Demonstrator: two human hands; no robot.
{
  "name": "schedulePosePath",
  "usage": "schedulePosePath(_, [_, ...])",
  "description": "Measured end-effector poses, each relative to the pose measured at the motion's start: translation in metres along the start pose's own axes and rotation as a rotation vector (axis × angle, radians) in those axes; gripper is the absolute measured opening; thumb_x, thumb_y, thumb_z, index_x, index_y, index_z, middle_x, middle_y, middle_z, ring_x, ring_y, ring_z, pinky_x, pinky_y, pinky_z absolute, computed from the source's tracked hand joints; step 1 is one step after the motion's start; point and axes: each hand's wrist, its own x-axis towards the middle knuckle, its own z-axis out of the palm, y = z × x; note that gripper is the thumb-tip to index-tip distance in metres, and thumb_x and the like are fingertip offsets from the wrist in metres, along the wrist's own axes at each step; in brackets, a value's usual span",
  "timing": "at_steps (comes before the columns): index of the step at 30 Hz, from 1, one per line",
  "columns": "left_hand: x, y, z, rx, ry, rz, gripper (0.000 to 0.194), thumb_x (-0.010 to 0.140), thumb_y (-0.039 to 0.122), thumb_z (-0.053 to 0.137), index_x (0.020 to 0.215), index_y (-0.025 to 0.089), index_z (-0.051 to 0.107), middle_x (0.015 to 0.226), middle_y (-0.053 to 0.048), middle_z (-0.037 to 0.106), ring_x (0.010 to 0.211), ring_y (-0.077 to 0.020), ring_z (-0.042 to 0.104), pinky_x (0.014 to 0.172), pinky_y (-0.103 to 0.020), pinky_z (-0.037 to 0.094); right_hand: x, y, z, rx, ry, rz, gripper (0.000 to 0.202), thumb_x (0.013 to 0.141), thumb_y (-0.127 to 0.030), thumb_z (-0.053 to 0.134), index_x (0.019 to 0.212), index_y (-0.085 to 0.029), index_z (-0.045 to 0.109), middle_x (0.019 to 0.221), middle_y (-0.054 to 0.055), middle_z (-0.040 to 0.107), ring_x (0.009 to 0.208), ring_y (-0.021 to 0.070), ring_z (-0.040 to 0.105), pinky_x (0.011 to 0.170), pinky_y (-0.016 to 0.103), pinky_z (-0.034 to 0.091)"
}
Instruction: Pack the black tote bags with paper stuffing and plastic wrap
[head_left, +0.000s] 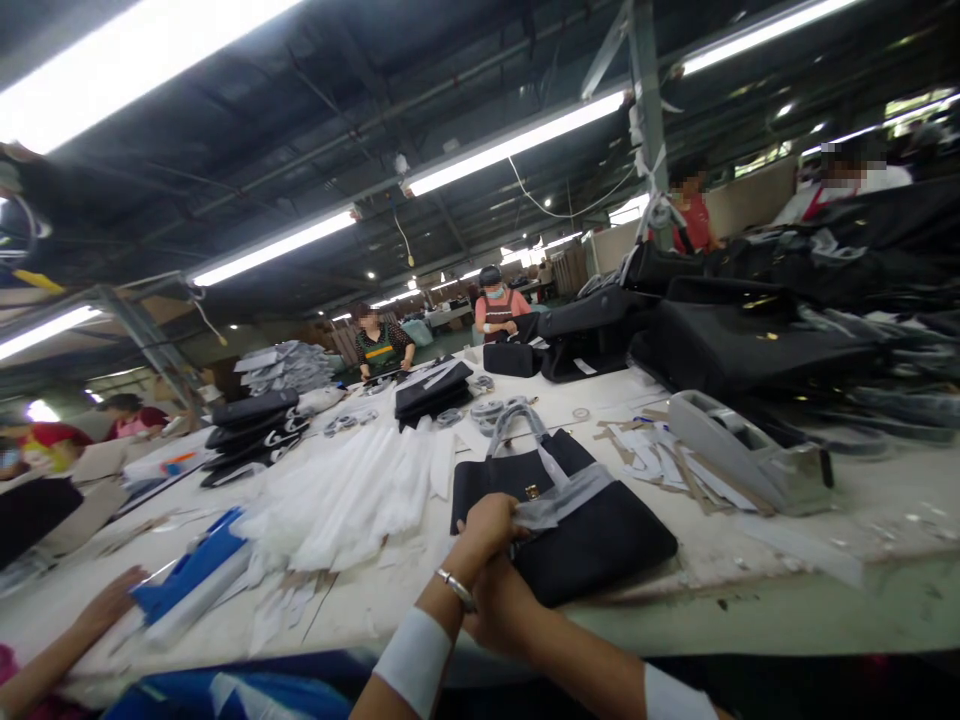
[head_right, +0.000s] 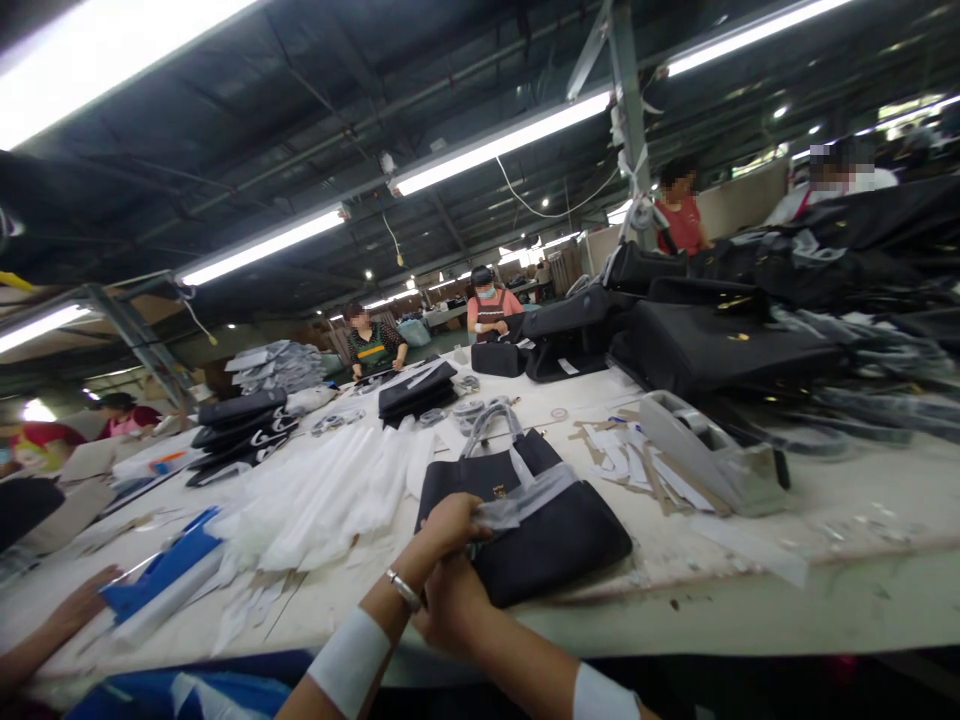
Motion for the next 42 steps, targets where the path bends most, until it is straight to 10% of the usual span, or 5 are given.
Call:
schedulePosePath(5, [0.007, -0.008, -0.006, -0.013, -0.025, 0.019, 0.027, 0.064, 0.029, 0.082, 0.089, 0.019, 0.077, 0.085, -0.006, 0.075, 0.084, -0.0236, 0.068, 0.074, -0.027, 0.047, -0.045, 0.001, -0.041, 0.158, 0.014, -0.319, 0.027, 0.090, -0.027, 0.057, 0.114, -0.022, 0.068, 0.117, 0.005, 0.070, 0.113, 0.0212, 0.062, 0.111, 0.038, 0.039])
schedulePosePath(12, [0.009, -0.013, -0.004, -0.062, -0.038, 0.044, 0.025, 0.064, 0.029, 0.081, 0.086, 0.017, 0.078, 0.074, -0.003, 0.072, 0.073, -0.0197, 0.066, 0.062, -0.024, 0.040, -0.045, 0.099, -0.110, -0.344, 0.316, -0.003, 0.035, 0.094, -0.017, 0.048, 0.123, -0.012, 0.065, 0.127, 0.017, 0.064, 0.120, 0.0292, 0.059, 0.106, 0.050, 0.045])
schedulePosePath(22, [-0.012, -0.011, -0.010, -0.060, 0.132, 0.053, 0.015, 0.068, 0.024, 0.075, 0.082, 0.017, 0.076, 0.083, -0.008, 0.075, 0.083, -0.0249, 0.068, 0.070, -0.028, 0.044, -0.045, 0.106, -0.086, -0.483, 0.037, -0.047, 0.043, 0.094, -0.028, 0.056, 0.132, -0.009, 0.059, 0.143, 0.017, 0.051, 0.134, 0.0307, 0.045, 0.113, 0.048, 0.039])
schedulePosePath(36, [-0.105, -0.037, -0.088, -0.368, 0.428, 0.096, 0.033, 0.090, 0.042, 0.055, 0.112, 0.019, 0.065, 0.113, -0.008, 0.071, 0.099, -0.0233, 0.067, 0.085, -0.032, 0.051, -0.032, 0.082, -0.077, -0.423, -0.176, -0.129, 0.063, 0.096, -0.051, 0.050, 0.149, -0.020, 0.039, 0.155, 0.012, 0.035, 0.146, 0.0340, 0.023, 0.117, 0.057, 0.022])
schedulePosePath(42, [-0.142, -0.059, -0.098, -0.126, 0.481, -0.193, 0.036, 0.094, 0.040, 0.047, 0.099, 0.015, 0.073, 0.092, -0.012, 0.076, 0.091, -0.0279, 0.072, 0.083, -0.034, 0.051, -0.027, 0.077, -0.065, -0.387, -0.193, -0.170, 0.064, 0.096, -0.056, 0.045, 0.149, -0.021, 0.039, 0.157, 0.011, 0.032, 0.146, 0.0327, 0.022, 0.117, 0.057, 0.021])
